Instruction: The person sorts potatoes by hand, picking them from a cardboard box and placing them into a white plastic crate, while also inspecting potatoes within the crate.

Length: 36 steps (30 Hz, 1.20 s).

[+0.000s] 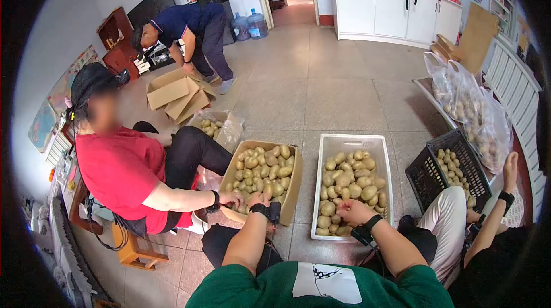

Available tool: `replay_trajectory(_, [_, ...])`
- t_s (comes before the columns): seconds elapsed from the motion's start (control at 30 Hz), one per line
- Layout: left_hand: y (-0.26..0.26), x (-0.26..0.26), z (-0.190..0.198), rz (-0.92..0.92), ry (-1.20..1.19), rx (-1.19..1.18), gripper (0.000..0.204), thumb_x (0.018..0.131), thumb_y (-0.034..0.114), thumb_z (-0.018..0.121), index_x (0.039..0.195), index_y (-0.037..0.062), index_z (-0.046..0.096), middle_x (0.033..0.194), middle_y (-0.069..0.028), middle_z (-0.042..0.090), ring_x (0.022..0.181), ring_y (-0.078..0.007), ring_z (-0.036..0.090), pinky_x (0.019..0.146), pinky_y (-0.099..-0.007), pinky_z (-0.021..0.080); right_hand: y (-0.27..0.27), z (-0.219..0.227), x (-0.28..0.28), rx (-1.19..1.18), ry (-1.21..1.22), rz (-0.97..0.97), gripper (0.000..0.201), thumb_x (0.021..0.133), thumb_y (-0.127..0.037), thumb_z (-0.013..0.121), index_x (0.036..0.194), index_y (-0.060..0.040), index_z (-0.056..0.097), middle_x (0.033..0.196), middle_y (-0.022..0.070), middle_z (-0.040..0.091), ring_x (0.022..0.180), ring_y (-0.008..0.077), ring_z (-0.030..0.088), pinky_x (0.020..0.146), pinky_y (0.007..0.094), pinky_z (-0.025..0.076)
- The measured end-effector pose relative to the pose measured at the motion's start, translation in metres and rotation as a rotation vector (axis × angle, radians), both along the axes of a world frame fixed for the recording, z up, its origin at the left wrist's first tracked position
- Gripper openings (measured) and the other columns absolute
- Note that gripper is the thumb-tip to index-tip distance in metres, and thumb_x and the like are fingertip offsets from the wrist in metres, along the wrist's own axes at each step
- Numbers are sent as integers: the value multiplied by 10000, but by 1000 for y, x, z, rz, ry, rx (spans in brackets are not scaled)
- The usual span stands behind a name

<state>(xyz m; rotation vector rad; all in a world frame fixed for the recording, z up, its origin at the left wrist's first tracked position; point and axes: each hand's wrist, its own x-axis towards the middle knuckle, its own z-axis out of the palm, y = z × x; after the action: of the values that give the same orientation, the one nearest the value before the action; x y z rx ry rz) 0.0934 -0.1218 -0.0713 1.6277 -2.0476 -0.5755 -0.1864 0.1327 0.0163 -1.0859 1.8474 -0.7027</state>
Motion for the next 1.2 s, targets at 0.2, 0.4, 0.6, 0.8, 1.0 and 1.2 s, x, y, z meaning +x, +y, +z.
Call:
replay_trajectory(0.2, [6, 1, 39, -11, -209, 73, 362, 745, 312, 551, 924, 0, 593, 933, -204, 585, 873, -349, 552, 779, -386, 438, 11, 35, 10, 90, 323, 53, 318, 718, -287, 628, 933, -56, 589, 885, 173, 593, 820, 310, 575, 736, 374, 457])
replay_trajectory(0.4, [4, 2, 32, 72, -288, -20, 347, 750, 309, 557, 897, -3, 597, 898, -210, 587, 864, -355, 551, 775, -395, 439, 22, 12, 17, 155, 609, -6, 367, 719, -334, 593, 1003, -102, 578, 971, 168, 581, 919, 324, 553, 800, 393, 443])
replay_trajectory(0.6, [4, 1, 34, 68, -259, -16, 343, 740, 309, 557, 857, -11, 590, 859, -217, 583, 836, -357, 550, 748, -406, 434, 27, -17, 13, 268, 625, 72, 453, 698, -356, 602, 1055, -85, 540, 974, 164, 586, 912, 307, 562, 790, 381, 452])
replay_trajectory(0.8, [2, 1, 30, 68, -280, 45, 313, 706, 282, 568, 818, -9, 590, 813, -202, 587, 794, -332, 563, 700, -392, 437, 31, -20, 6, 261, 433, 56, 461, 690, -331, 612, 1047, -49, 536, 970, 176, 594, 890, 313, 573, 775, 369, 460])
replay_trajectory(1.0, [-3, -3, 26, 64, -307, 168, 283, 671, 255, 578, 778, -7, 590, 768, -187, 590, 752, -308, 576, 651, -379, 441, 32, -39, 0, 358, 474, 188, 511, 658, -334, 654, 1047, -22, 544, 953, 180, 599, 881, 306, 578, 763, 364, 462])
replay_trajectory(1.2, [-3, -22, 29, -234, -439, 174, 301, 713, 276, 524, 714, -19, 584, 712, -209, 580, 695, -308, 573, 670, -377, 448, 34, -67, -12, 394, 405, 217, 491, 641, -321, 659, 1004, -3, 568, 941, 179, 603, 869, 302, 581, 750, 355, 461])
